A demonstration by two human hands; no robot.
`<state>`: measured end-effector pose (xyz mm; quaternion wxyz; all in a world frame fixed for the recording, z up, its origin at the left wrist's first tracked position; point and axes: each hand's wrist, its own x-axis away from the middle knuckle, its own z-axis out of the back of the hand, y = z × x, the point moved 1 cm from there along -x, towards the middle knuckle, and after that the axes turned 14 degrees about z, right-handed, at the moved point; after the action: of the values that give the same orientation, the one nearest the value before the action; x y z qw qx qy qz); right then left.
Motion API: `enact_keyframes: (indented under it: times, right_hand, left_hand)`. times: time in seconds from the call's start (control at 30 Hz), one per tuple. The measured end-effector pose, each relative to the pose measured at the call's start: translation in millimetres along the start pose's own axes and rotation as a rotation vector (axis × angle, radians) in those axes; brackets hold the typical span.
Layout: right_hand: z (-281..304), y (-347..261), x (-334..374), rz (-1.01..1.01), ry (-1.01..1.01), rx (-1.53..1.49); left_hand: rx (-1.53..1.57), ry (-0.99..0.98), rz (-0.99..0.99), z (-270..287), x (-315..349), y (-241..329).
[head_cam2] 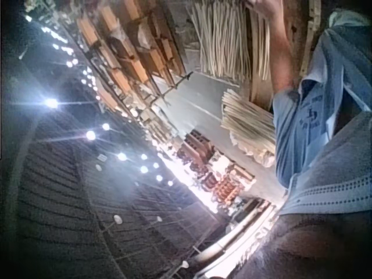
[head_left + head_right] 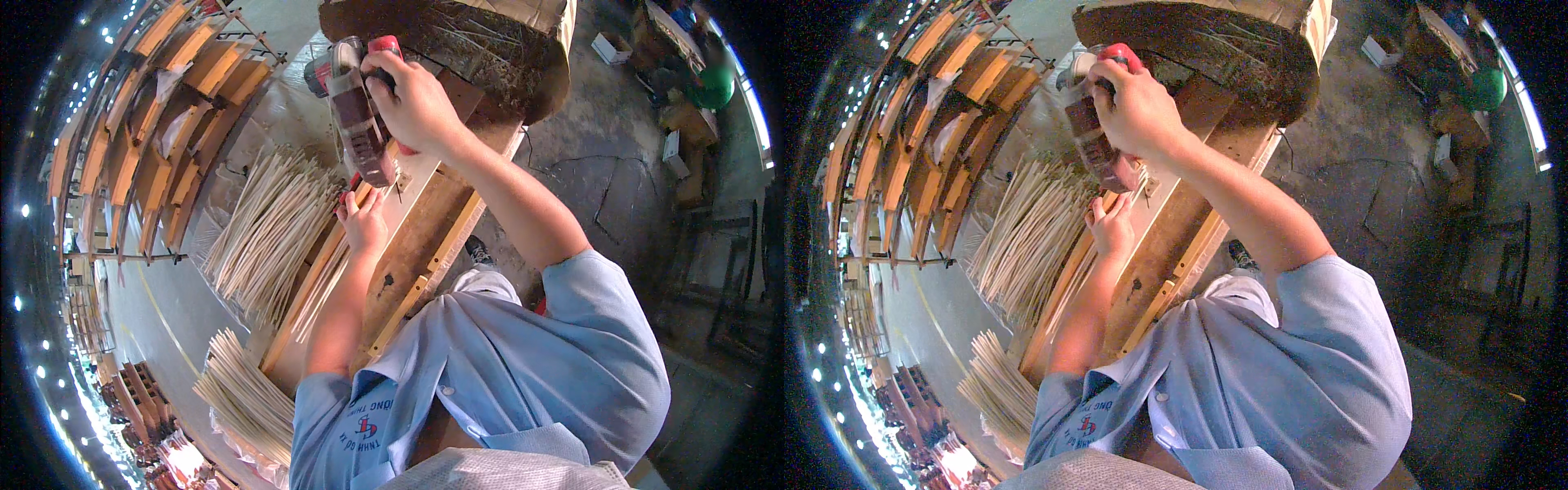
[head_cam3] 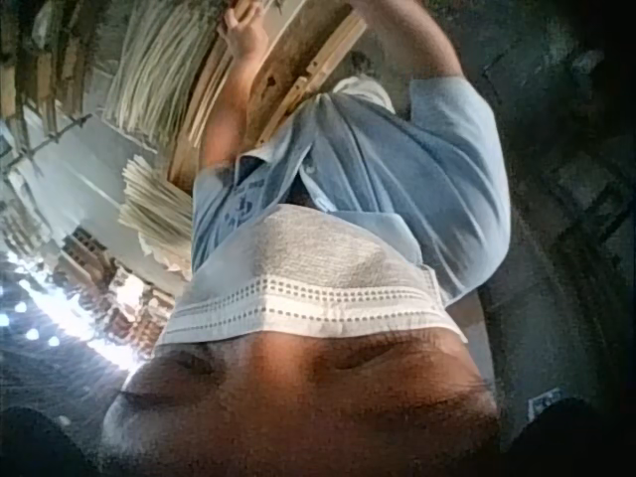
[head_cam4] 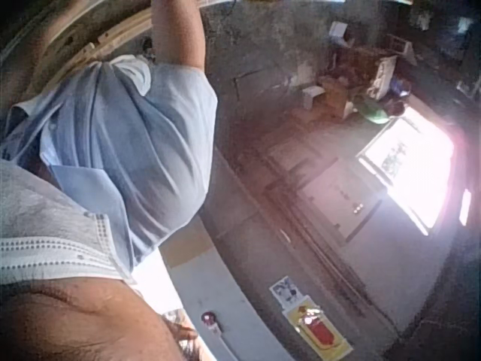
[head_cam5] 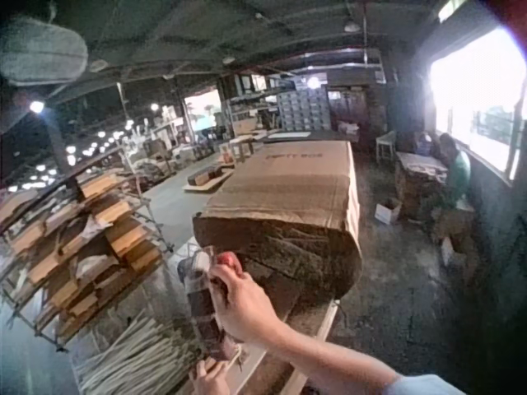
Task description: The person repeatedly cuts thin wooden sticks to a uniform length using a handheld power saw. They gather sticks from a pile, align them against a guide on the workbench, and cut them one at a time or in small groups, then set the cut pieces aside.
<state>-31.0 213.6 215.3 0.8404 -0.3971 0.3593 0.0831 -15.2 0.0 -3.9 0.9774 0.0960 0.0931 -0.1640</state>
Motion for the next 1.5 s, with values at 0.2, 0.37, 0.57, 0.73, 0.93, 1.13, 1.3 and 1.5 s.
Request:
enact_keyframes:
  times: [0.2,0.37,0.57,0.73,0.93,1.13,1.3,1.5]
  right_hand:
    - [-1.7,-6.6,34.5,-0.019,-0.006,0.011]
    - [-2.0,-12.2,50.7,-0.045,-0.011,-0.030]
    - [-1.8,-10.4,66.7,-0.027,-0.021,-0.049]
    - [-3.4,-10.5,70.7,0.001,-0.020,-0.040]
    - [-5.5,-5.1,77.2,0.045,-0.013,-0.053]
    - [-6.2,-10.1,84.0,0.034,-0.005,-0.034]
    - [-6.1,-9.0,89.5,0.034,-0.008,-0.050]
    - [-7.6,-9.8,99.8,0.060,-0.019,-0.044]
  left_hand:
    - [-0.013,0.007,-0.035,2.0,-2.2,0.0]
    - [-0.016,0.053,-0.044,3.1,-2.3,-0.7]
    - [0.011,0.080,-0.042,1.7,-0.6,-0.2]
    - [0.008,0.102,-0.053,1.8,-1.3,-2.5]
    - [0.019,0.191,-0.092,0.8,-1.9,-3.1]
    - [0.039,0.131,-0.049,1.3,-1.8,-2.7]
    - [0.087,0.146,-0.067,4.0,-3.0,0.2]
    - [-0.001,0.159,-0.075,-2.9,0.0,-7.4]
